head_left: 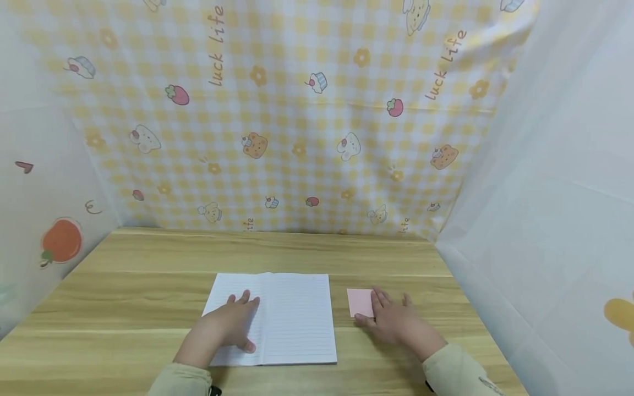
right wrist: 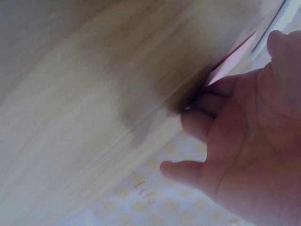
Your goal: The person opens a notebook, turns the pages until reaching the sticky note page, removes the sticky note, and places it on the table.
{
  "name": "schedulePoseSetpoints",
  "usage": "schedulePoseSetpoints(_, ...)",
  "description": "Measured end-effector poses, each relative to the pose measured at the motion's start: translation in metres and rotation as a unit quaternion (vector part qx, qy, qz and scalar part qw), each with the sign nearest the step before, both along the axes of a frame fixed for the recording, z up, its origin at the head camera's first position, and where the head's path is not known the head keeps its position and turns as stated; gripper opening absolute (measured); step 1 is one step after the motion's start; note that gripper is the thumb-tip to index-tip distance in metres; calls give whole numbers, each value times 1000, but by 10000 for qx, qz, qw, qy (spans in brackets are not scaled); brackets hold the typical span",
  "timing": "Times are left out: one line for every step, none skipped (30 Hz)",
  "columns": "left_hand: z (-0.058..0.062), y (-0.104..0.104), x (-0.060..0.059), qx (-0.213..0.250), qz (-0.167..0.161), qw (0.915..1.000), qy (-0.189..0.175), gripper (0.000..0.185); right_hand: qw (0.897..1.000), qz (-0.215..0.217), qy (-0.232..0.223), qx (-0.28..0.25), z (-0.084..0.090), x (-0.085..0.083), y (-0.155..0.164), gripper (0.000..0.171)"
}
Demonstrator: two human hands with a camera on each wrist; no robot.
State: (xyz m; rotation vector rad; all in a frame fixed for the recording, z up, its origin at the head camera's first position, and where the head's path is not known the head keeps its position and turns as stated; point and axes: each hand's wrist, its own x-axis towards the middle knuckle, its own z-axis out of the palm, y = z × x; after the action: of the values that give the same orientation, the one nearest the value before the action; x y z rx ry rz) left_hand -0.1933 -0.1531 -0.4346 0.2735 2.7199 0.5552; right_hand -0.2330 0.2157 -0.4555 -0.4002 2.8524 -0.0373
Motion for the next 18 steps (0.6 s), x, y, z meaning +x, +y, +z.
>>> schedulePoseSetpoints(0,0,0,-18,-1,10000,-7,107,10000,-16,22,29,0,0,-2,96)
schedulePoseSetpoints(0,0,0,-39,5,10000,-13,107,10000,-36,28,56,1,0,-6,97)
schedulePoseSetpoints(0,0,0,-60,17,10000,-12,107,10000,-20,26,38,1,0,-10,97)
schedulePoseSetpoints(0,0,-1,-79,26,10000,-19,107,10000,19,-1,8,2,0,-16,97)
schedulePoseSetpoints(0,0,-1,-89,41,9999,-26,107,9999,97,-42,-23,3,0,-21,97)
schedulePoseSetpoints(-1,1,-1,-99,51,9999,-42,107,9998,190,-98,-40,3,1,-27,97)
schedulePoseSetpoints(-1,1,-1,-105,52,9999,-50,107,9994,289,-171,-96,4,2,-33,96)
schedulePoseSetpoints(-2,1,-1,-107,52,9999,-55,108,9989,389,-228,-142,4,3,-38,96)
schedulePoseSetpoints(-2,1,-1,-98,50,9999,-54,108,9983,482,-262,-186,4,4,-42,95)
schedulePoseSetpoints(-3,1,-1,-86,40,9999,-51,108,9979,532,-295,-233,3,4,-46,95)
schedulePoseSetpoints(-3,1,-1,-69,37,10000,-44,108,9976,569,-287,-259,3,4,-47,95)
schedulePoseSetpoints(-3,1,-1,-56,27,10000,-34,108,9976,599,-255,-251,1,4,-46,94)
schedulePoseSetpoints(-3,1,-2,-41,21,10000,-21,108,9975,604,-221,-278,-1,4,-44,94)
schedulePoseSetpoints(-4,1,-2,-31,24,10000,-16,108,9977,577,-201,-305,-2,3,-40,94)
schedulePoseSetpoints(-3,1,-2,-21,22,10000,-14,108,9979,527,-181,-333,-3,3,-34,93)
schedulePoseSetpoints(-3,1,-2,-15,17,10000,-9,108,9980,479,-170,-386,-3,2,-28,93)
schedulePoseSetpoints(-3,1,-2,-19,13,10000,-5,108,9981,428,-153,-410,-4,2,-22,93)
schedulePoseSetpoints(-3,1,-2,-22,3,10000,-5,108,9983,355,-152,-444,-4,1,-15,93)
